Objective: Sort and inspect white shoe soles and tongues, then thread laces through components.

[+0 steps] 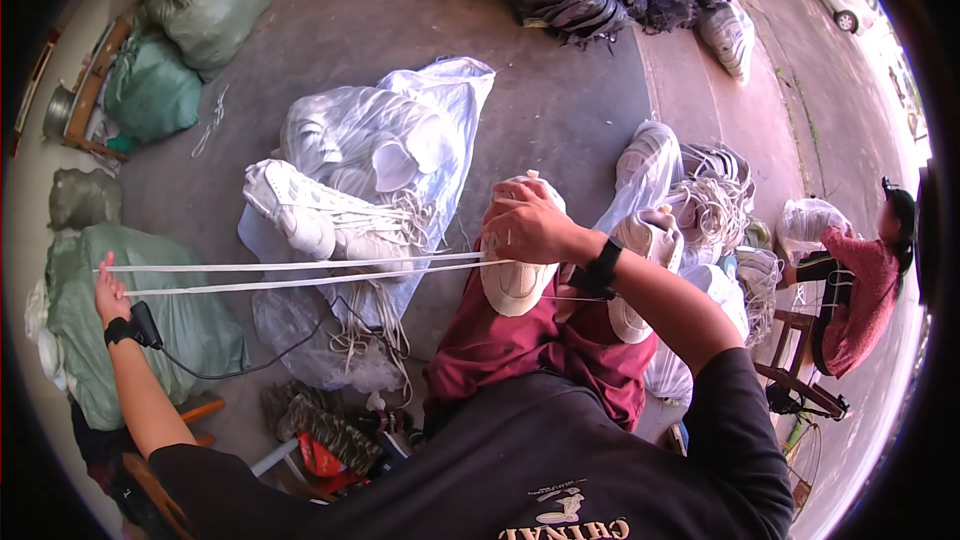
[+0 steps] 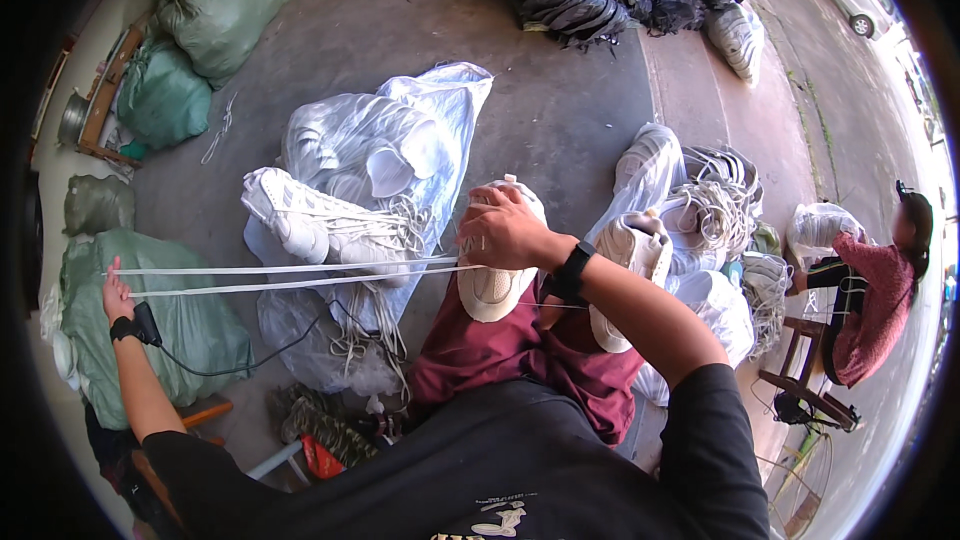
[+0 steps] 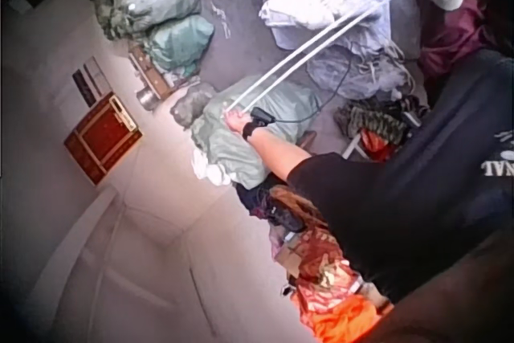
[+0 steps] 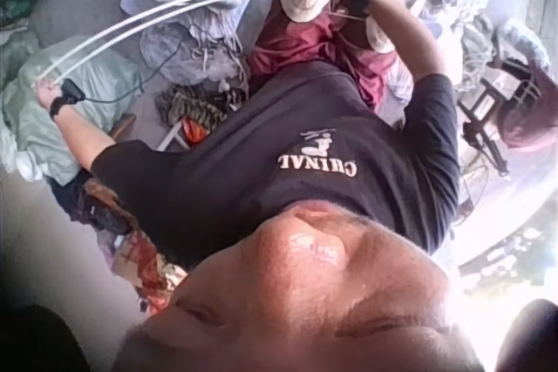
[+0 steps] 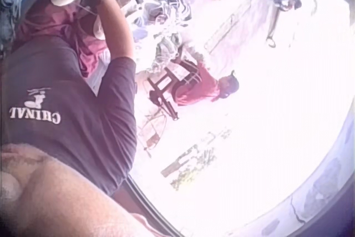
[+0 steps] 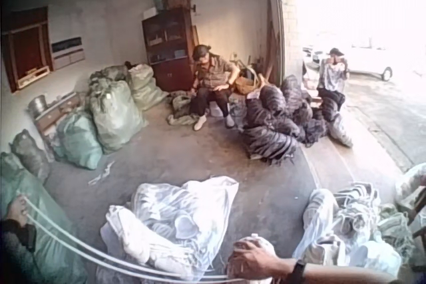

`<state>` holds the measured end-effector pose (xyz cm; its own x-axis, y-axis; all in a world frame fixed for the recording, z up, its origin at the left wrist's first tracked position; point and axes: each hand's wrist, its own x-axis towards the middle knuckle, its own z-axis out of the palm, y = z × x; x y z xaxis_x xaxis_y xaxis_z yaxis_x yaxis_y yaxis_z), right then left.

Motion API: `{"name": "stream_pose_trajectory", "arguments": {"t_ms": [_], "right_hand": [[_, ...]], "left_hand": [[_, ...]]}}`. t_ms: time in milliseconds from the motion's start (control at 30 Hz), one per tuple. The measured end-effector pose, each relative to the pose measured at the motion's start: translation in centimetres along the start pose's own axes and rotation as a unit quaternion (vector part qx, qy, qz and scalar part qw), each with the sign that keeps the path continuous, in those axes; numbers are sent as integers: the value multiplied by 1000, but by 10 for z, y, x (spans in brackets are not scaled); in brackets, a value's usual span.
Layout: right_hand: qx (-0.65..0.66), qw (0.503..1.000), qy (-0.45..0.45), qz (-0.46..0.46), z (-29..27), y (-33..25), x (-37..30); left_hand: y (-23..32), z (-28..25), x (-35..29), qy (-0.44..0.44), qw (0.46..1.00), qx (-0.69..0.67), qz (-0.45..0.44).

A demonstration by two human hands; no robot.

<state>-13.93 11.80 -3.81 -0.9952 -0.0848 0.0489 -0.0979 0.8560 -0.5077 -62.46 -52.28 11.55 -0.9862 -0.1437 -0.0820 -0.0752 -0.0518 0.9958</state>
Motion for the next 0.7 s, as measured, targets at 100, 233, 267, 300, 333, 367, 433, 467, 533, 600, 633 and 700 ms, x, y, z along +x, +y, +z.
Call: {"name": "stream_pose_trajectory", "arguments": {"t_ms": [100, 233, 267, 300, 333, 367, 433, 467, 533, 600, 633, 700], "right_hand": [[3, 997, 73, -10, -10, -23, -8], [-86, 994, 65, 20, -6, -53, -21], [-107, 992, 60, 37, 0, -56, -24], [-128, 985, 109, 28, 3, -58, -26], [-129, 985, 107, 31, 4, -59, -29], [-94, 986, 124, 56, 3, -61, -31], [-43, 971, 225, 63, 0, -65, -36], [-8, 966, 246, 79, 1, -64, -41], [26, 948, 291, 128, -3, -65, -51], [85, 917, 339, 195, 5, -64, -64], [218, 870, 352, 268, 10, -66, -70], [422, 757, 386, 315, 20, -65, -78]], "left_hand": [[2, 10, -4, 3, 1000, 9, -10], [1, 9, 0, 10, 1000, 9, -4], [2, 5, 3, 10, 1000, 10, -3], [4, 0, 4, -3, 1000, 18, -7], [0, 0, 5, -18, 999, 26, -14], [-4, 0, 6, -20, 999, 25, -17], [-11, -2, 9, 3, 1000, 4, -9], [-15, -5, 10, 2, 1000, 4, -11], [-20, -13, 16, 33, 999, -1, -11], [-26, -27, 21, 32, 999, -1, -20], [-32, -32, 24, 30, 999, -1, -29], [-36, -46, 28, 41, 999, 11, -30]]}}
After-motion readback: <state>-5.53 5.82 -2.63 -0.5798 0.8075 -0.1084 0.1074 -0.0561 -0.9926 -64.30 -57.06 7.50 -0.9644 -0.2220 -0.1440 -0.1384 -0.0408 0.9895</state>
